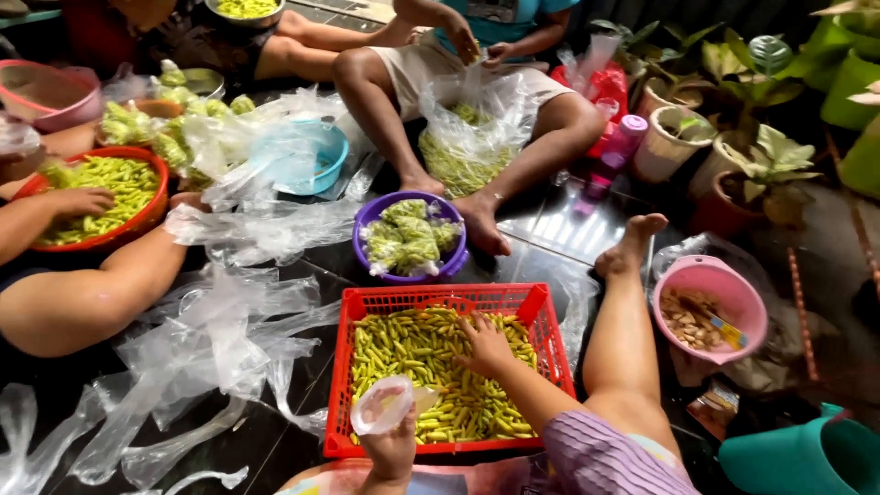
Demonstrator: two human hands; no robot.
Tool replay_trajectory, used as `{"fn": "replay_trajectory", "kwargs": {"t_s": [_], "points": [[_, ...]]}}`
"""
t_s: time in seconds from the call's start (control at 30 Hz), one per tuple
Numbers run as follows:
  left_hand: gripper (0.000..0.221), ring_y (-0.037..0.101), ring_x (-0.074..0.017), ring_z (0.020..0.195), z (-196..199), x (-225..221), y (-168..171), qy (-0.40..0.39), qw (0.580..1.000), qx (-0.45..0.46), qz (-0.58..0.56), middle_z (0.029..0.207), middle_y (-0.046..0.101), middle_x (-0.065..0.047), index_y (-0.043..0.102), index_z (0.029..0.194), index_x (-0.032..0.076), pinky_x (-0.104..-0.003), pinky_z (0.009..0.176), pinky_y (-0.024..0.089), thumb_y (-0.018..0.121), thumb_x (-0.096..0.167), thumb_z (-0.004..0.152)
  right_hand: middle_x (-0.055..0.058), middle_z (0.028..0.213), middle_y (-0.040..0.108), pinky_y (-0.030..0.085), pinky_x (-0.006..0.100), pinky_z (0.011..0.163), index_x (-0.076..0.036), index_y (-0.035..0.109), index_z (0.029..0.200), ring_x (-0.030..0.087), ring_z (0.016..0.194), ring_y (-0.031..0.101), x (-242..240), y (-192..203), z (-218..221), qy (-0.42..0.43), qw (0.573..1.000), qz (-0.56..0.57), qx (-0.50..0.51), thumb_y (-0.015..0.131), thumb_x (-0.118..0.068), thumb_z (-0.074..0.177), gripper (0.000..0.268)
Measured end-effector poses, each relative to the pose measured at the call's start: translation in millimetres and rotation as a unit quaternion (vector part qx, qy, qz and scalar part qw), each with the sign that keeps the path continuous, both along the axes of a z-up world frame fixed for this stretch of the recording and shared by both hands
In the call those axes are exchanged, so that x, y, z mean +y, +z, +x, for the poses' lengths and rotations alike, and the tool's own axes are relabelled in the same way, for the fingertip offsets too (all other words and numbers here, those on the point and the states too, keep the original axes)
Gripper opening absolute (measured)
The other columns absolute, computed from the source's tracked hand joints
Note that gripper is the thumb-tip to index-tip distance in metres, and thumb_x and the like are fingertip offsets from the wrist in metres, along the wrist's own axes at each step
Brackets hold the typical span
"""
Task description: The person sits on the floor and repeatedly scoops green beans from a red crate into small plastic bags, then ties the bags closed. Other people are also sitting nearby performing similar packaging tasks.
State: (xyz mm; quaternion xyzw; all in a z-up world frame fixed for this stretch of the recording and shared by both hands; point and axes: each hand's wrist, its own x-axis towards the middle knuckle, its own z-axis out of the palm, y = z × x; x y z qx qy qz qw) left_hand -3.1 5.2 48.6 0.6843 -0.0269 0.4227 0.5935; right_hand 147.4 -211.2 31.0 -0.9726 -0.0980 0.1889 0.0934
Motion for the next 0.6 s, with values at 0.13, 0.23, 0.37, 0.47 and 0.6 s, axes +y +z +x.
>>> {"fn": "replay_trajectory", "kwargs": {"t_s": [0.13, 0.23, 0.37, 0.47, 0.6], "points": [[0.065, 0.075, -0.0295, 0.104, 0, 3, -26, 0.016, 0.999, 0.034, 0.012, 0.112, 0.073, -0.015, 0.055, 0.130, 0.000, -0.038, 0.096, 0.063, 0.084, 0.030, 0.080, 0.006, 0.173, -0.011, 0.002, 0.054, 0.127, -0.034, 0.004, 0.166, 0.027, 0.159, -0.012, 0, 3, -14, -0.025, 0.997, 0.003, 0.068, 0.064, -0.062, 0.093, 0.099], [0.060, 0.075, -0.0290, 0.104, 4, 1, -29, 0.022, 0.999, 0.040, -0.003, 0.111, 0.074, -0.015, 0.061, 0.125, 0.000, -0.038, 0.096, 0.062, 0.085, 0.030, 0.079, 0.012, 0.165, 0.021, 0.021, 0.059, 0.119, -0.024, 0.025, 0.160, 0.034, 0.156, 0.006, -8, -25, -10, 0.008, 1.000, 0.008, -0.019, 0.075, -0.056, 0.088, 0.094], [0.044, 0.075, -0.0278, 0.102, 8, 1, -38, 0.046, 0.996, 0.052, 0.046, 0.106, 0.077, -0.012, 0.072, 0.109, 0.005, -0.038, 0.099, 0.056, 0.081, 0.037, 0.082, 0.014, 0.160, 0.025, 0.023, 0.056, 0.117, -0.021, 0.029, 0.156, 0.035, 0.147, 0.020, -2, -24, -13, 0.026, 0.996, 0.052, -0.063, 0.080, -0.059, 0.083, 0.096], [0.047, 0.076, -0.0279, 0.098, 11, 2, -28, 0.054, 0.995, 0.043, 0.070, 0.103, 0.077, -0.012, 0.071, 0.110, 0.005, -0.038, 0.094, 0.058, 0.079, 0.042, 0.083, 0.010, 0.169, 0.016, 0.016, 0.056, 0.124, -0.023, 0.021, 0.162, 0.032, 0.157, 0.009, 5, -8, -15, 0.002, 0.999, 0.044, 0.004, 0.079, -0.055, 0.086, 0.101], [0.050, 0.076, -0.0290, 0.097, 6, 0, -40, 0.037, 0.996, 0.045, 0.060, 0.104, 0.076, -0.014, 0.069, 0.112, 0.002, -0.038, 0.091, 0.061, 0.080, 0.041, 0.083, 0.010, 0.159, 0.038, 0.033, 0.056, 0.119, -0.021, 0.038, 0.153, 0.033, 0.147, 0.034, 14, 27, -28, -0.006, 0.999, 0.044, 0.014, 0.080, -0.047, 0.087, 0.082]]}}
